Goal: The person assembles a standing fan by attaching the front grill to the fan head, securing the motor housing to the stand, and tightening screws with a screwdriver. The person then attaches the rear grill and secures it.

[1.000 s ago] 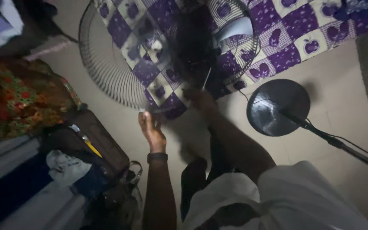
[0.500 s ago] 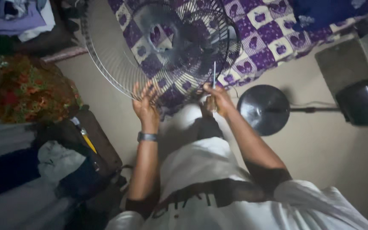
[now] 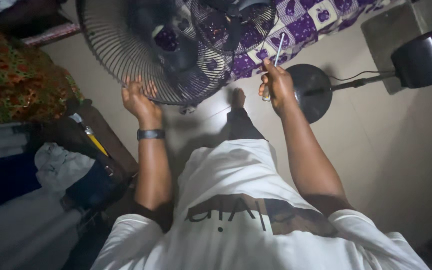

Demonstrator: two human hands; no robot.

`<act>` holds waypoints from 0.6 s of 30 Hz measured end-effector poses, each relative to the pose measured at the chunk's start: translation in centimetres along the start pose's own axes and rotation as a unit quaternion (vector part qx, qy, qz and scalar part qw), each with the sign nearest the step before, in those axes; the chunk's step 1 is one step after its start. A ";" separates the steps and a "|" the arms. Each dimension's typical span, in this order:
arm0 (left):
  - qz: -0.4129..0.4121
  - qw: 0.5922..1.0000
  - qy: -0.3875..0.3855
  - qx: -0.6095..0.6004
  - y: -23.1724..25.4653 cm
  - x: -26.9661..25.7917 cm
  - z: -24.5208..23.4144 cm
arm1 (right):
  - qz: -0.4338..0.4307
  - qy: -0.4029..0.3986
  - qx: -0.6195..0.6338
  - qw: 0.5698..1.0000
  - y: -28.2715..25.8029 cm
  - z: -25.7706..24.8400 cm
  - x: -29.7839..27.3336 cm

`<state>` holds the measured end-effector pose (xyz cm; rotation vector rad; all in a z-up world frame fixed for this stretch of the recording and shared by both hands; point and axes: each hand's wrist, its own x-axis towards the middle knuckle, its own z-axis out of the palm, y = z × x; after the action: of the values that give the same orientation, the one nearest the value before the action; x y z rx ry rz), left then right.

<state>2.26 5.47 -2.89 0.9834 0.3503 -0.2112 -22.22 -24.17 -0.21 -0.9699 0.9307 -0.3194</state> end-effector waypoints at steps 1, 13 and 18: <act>0.019 1.000 -0.002 0.002 -0.5 0.1 -0.1 | 0.011 0.005 -0.002 1.000 0.1 0.0 0.6; 0.106 0.980 0.063 0.156 -10.3 7.0 5.5 | 0.059 0.004 -0.040 0.997 5.6 -0.2 26.1; 0.034 0.975 0.147 0.162 -12.5 10.5 7.4 | 0.004 0.045 -0.065 0.997 13.5 -0.1 42.9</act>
<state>9.24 -7.70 -12.80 1.3528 0.5639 -0.0601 0.84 -42.92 -33.99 -1.0777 1.0484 -0.3006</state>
